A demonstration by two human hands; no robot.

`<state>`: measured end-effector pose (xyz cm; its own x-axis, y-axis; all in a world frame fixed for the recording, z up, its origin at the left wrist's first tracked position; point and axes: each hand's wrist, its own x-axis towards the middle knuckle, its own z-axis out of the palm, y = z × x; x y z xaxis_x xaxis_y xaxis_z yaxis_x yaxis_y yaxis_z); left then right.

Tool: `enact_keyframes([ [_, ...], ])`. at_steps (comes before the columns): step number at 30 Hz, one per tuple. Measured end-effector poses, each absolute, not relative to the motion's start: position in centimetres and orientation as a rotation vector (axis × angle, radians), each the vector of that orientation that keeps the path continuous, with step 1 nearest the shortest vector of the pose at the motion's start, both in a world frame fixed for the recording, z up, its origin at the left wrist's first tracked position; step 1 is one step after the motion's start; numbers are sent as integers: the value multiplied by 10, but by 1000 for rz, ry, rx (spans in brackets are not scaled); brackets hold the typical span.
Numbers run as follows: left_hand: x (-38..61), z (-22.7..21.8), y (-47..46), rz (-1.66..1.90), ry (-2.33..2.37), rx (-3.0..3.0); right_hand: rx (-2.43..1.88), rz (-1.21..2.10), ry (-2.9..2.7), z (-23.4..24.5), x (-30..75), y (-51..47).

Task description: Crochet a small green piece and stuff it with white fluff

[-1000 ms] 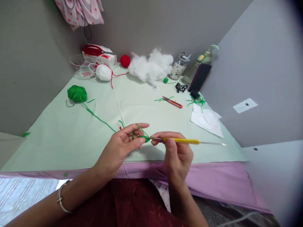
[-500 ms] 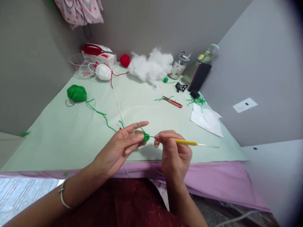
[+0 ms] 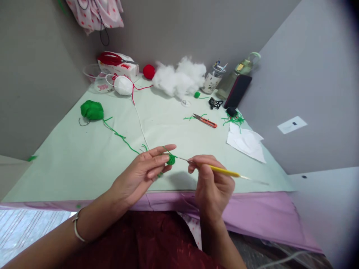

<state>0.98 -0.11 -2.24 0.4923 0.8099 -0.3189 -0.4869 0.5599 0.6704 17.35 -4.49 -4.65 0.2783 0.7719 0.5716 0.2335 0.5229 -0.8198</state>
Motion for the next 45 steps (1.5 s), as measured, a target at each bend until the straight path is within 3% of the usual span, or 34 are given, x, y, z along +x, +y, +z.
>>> enact_keyframes([
  [3,10,-22,-2,880,696,645,-951,649,-1228,-45,171,-40],
  [13,8,-20,-5,912,780,864,-961,756,-1157,-44,175,-40],
  [23,10,-23,-11,1014,912,988,-996,87,-1654,-45,171,-51],
  [28,12,-21,-9,915,732,729,-1055,-144,-1743,-55,171,-51],
  [30,11,-20,-6,817,687,597,-1042,-63,-1670,-54,172,-50],
  [35,8,-18,-2,815,668,575,-922,522,-1241,-44,170,-42],
  [38,11,-18,-5,854,650,643,-902,614,-1258,-41,167,-39],
  [45,14,-22,-8,837,662,608,-1023,50,-1622,-50,167,-49],
])
